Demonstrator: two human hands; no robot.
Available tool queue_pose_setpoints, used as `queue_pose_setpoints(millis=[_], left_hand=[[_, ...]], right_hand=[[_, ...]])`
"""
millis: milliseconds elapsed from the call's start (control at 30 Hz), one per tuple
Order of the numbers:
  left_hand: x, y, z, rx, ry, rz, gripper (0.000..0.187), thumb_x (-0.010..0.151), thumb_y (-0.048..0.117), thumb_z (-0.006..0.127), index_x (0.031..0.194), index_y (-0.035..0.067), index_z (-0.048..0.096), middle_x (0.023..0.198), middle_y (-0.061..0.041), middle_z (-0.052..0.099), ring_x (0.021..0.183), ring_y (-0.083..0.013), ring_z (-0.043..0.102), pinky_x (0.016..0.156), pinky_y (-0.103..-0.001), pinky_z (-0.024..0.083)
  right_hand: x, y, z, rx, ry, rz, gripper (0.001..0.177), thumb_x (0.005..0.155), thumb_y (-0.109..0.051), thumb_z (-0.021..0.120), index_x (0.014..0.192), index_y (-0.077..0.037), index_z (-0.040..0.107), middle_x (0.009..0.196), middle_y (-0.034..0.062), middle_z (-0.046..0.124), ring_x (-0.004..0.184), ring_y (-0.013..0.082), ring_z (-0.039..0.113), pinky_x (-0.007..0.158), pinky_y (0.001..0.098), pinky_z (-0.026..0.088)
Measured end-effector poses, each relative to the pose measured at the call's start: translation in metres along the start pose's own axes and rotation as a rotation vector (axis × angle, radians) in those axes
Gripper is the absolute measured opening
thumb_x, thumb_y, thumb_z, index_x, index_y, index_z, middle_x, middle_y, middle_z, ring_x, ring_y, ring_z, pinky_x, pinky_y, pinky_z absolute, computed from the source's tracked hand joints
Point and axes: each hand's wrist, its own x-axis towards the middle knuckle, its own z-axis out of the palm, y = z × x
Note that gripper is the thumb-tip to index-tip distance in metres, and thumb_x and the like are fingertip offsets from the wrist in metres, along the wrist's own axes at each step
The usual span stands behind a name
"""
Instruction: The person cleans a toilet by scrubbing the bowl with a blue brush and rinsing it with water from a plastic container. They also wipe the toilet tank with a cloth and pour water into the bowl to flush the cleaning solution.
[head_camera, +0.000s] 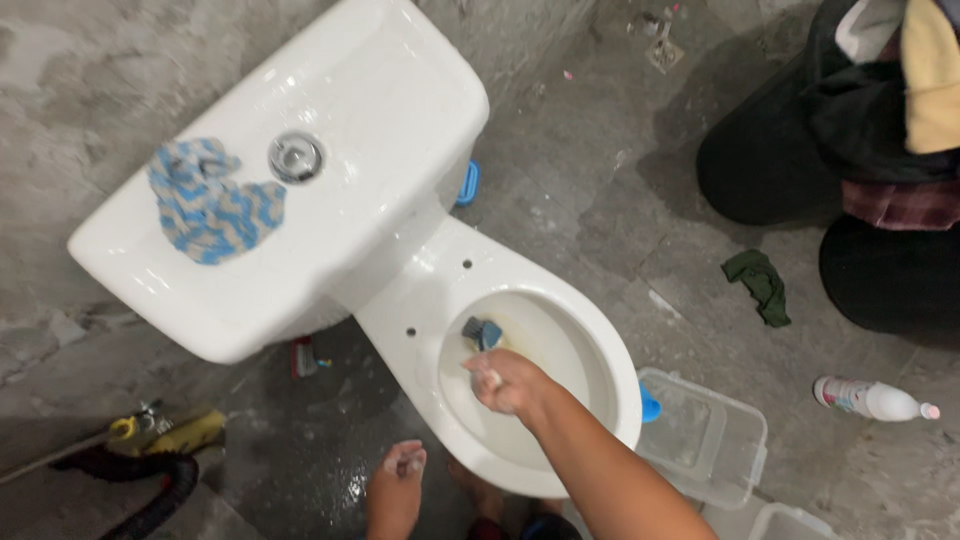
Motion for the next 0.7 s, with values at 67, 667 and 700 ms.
queue_pose_setpoints(millis=[67,667,700], left_hand=[[-0.003,-0.002,0.003,0.019,0.026,-0.020,0.022,0.091,0.014,0.071,0.112,0.008,0.074,0.098,-0.008,0.083,0.088,-0.0144,0.077,0.082,-0.027,0.057],[-0.018,0.049,-0.020,0.094,0.036,-0.048,0.023,0.092,0.020,0.071,0.112,0.009,0.073,0.098,-0.006,0.080,0.088,-0.0163,0.075,0.082,-0.030,0.057],[-0.017,0.045,-0.018,0.099,0.038,-0.049,0.022,0.091,0.019,0.071,0.112,0.010,0.073,0.098,-0.006,0.080,0.088,-0.0155,0.075,0.082,-0.030,0.057]], right_hand=[[-0.042,0.005,-0.007,0.120,-0.138,0.019,0.026,0.097,0.001,0.057,0.075,-0.009,0.047,0.056,-0.0034,0.044,0.040,0.0055,0.042,0.033,0.0152,0.032],[-0.045,-0.013,-0.012,0.363,-0.371,0.128,0.034,0.099,-0.007,0.047,0.066,-0.010,0.042,0.055,-0.0034,0.043,0.040,0.0054,0.044,0.033,0.0149,0.039],[-0.046,-0.013,-0.010,0.337,-0.380,0.126,0.035,0.099,-0.006,0.047,0.065,-0.011,0.041,0.055,-0.0034,0.043,0.040,0.0053,0.044,0.033,0.0152,0.038]])
